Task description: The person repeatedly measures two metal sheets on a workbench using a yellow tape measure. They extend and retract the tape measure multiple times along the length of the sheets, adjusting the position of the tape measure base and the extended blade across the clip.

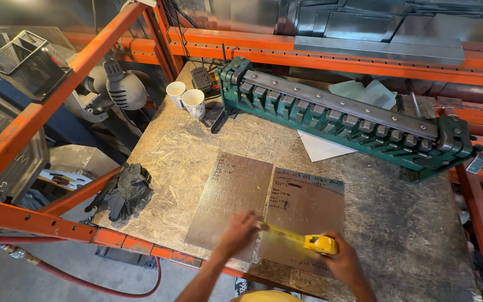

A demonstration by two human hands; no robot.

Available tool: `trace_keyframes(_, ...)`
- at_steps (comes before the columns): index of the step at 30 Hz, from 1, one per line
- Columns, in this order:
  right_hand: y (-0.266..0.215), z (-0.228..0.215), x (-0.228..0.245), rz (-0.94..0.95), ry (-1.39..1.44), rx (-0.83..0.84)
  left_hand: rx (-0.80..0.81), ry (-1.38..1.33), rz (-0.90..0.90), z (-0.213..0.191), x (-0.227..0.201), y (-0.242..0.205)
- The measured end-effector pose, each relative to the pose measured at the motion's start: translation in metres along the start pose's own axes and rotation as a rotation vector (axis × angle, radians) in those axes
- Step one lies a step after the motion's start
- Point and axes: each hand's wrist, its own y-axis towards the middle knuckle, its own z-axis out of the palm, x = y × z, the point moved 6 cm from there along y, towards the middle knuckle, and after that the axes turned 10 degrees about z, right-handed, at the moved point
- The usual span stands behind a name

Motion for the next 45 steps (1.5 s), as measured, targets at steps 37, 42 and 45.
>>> trace_keyframes(37, -0.008, 0.023, 0.048, 0.114, -0.091, -0.032, -0.007, -0.021, -0.274, 0.059, 0.014, -0.004)
trace_keyframes(42, 0.001, -0.012, -0.015, 0.129, 0.028, -0.054, -0.008, 0.098, -0.221, 0.055, 0.030, -0.014)
trace_keyframes(45, 0.005, -0.038, -0.045, 0.166, 0.044, -0.047, 0.014, 0.130, -0.189, 0.060, 0.016, -0.010)
